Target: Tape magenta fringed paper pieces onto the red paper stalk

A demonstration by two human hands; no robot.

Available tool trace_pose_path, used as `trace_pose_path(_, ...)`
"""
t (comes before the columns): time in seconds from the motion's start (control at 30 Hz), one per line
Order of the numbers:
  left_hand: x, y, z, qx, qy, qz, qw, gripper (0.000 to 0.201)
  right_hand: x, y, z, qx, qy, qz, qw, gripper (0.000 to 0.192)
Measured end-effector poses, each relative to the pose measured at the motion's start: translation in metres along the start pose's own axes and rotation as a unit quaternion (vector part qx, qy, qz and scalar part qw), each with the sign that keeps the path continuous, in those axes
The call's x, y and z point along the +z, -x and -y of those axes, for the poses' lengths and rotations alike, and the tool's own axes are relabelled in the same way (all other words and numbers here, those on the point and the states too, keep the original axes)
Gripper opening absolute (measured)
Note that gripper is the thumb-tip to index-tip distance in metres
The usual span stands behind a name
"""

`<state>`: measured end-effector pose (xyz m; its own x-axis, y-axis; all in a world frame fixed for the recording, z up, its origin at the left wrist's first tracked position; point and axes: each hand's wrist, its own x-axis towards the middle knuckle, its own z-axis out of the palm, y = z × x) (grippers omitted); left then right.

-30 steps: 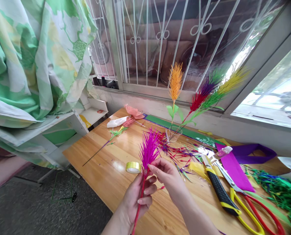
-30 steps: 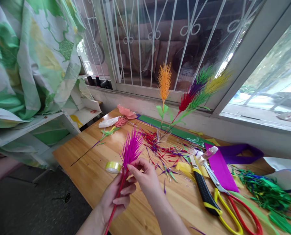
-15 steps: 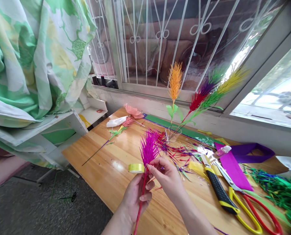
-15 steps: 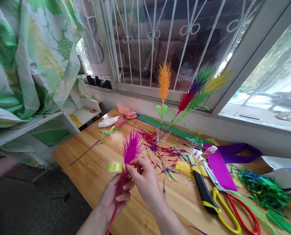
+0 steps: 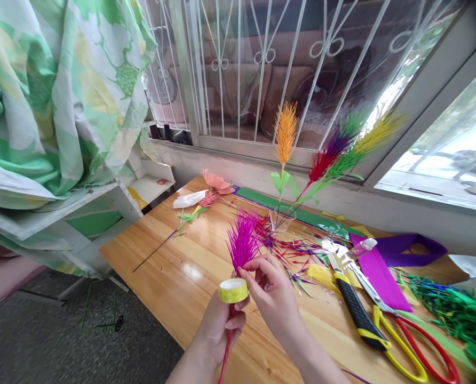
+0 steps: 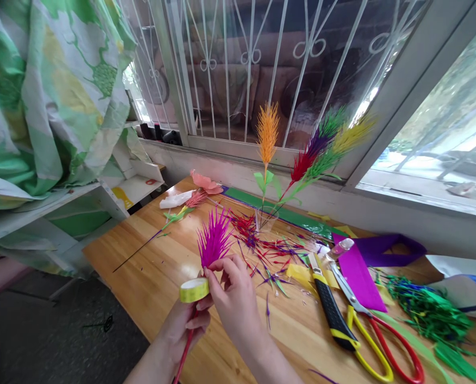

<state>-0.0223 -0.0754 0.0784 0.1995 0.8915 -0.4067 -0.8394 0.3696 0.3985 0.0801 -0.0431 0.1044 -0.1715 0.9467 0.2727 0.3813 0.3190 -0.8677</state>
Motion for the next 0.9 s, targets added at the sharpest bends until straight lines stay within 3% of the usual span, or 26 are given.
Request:
trace_pose_path(0.17,0.008,0.005,-0.001,0.013,-0.084,-0.019,0.996,0.022,0.000,0.005,0.001,-0.013,-0.019,-0.009,1.000,0.012)
trace_pose_path(0.33,0.014,0.008,-0.001,0.037,-0.100,-0.028,0.994,0.025,0.000,0.007,-0.002,-0.020,-0.030,-0.021,0.999,0.012)
trace_pose_path(0.53,0.024,0.014,-0.004,0.038,-0.076,-0.032,0.996,0.024,0.002,0.009,-0.008,0.048,-0.089,-0.028,0.994,0.016)
trace_pose_path(0.9,0.010,0.007,0.004,0.022,-0.053,-0.008,0.998,0.037,0.002,0.010,-0.018,0.104,-0.237,0.006,0.966,0.020)
